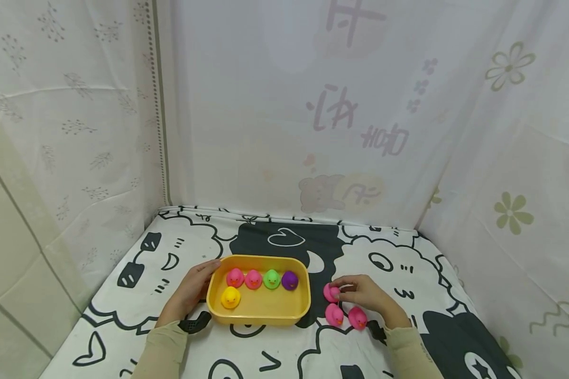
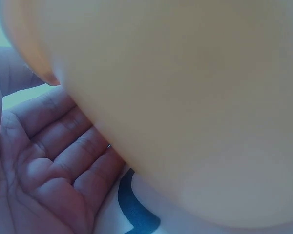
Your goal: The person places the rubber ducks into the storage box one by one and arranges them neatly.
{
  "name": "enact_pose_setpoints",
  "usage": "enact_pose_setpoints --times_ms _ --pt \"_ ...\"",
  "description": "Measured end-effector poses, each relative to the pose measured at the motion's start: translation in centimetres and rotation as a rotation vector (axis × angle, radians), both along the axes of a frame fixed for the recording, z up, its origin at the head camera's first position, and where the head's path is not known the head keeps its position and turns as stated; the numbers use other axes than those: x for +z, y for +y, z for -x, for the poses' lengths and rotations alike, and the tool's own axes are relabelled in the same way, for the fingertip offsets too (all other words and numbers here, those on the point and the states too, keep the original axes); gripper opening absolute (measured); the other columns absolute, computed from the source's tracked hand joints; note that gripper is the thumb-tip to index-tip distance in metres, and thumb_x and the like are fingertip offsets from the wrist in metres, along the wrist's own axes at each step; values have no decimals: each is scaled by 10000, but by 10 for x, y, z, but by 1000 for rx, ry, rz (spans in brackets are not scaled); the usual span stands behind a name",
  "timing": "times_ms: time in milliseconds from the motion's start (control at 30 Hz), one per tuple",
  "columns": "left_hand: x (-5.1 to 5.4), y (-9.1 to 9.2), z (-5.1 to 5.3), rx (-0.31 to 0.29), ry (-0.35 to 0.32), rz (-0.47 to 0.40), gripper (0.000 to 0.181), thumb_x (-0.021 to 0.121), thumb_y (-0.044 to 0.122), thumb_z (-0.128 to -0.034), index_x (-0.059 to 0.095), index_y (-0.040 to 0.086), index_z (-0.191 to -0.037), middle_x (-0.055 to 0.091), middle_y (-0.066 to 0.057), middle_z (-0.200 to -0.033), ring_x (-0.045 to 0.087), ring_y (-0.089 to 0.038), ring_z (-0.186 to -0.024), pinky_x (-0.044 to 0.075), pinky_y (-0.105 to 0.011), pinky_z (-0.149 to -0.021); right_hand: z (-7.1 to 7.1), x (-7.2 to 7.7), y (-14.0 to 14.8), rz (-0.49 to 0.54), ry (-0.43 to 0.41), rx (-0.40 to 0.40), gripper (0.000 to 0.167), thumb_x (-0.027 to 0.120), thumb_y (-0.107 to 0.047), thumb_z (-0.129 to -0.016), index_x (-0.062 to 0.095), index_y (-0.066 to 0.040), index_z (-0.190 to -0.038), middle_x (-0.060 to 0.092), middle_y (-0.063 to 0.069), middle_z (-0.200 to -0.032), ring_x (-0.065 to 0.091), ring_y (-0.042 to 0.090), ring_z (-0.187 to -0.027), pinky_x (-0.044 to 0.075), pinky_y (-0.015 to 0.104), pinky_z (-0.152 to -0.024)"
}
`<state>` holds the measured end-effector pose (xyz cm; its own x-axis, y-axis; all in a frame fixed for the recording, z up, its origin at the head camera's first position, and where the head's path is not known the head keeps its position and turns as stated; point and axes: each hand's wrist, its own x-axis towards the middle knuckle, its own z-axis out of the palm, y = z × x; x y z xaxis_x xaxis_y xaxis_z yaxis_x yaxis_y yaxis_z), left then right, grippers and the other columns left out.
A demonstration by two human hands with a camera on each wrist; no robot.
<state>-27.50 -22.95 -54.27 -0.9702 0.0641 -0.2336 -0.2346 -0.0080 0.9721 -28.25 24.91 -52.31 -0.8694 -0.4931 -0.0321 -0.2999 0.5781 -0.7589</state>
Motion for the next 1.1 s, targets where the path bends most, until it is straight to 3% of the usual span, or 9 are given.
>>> enact_pose_setpoints --times_ms 200,400,833,1100 --pt "1 0 -3 2 -2 5 700 562 516 -995 457 40 -1497 476 -195 -1502 629 -279 -1172 554 -353 -939 -1 -6 5 52 -80 14 329 747 -216 -917 713 -167 -1241 666 85 -1283 628 369 -1186 573 371 -906" --pt "3 1 -4 6 11 8 697 550 513 -1003 450 33 -1499 471 -201 -1505 621 -280 -1187 547 -368 -955 0 -8 7 51 -55 5 312 746 -234 -921 717 -214 -1232 675 40 -1268 638 324 -1180 558 352 -931" --pt "2 1 -1 -2 7 13 702 553 522 -998 453 42 -1500 472 -196 -1506 623 -279 -1183 547 -369 -954 -2 -7 7 68 -27 3 314 748 -208 -919 714 -180 -1230 687 9 -1231 649 280 -1156 544 336 -955" --pt "1 0 0 0 -1 8 694 562 517 -994 464 48 -1495 485 -188 -1497 620 -283 -1185 549 -372 -953 -2 -7 7 53 31 -15 283 761 -274 -911 735 -223 -1189 706 -30 -1180 668 249 -1111 563 337 -923"
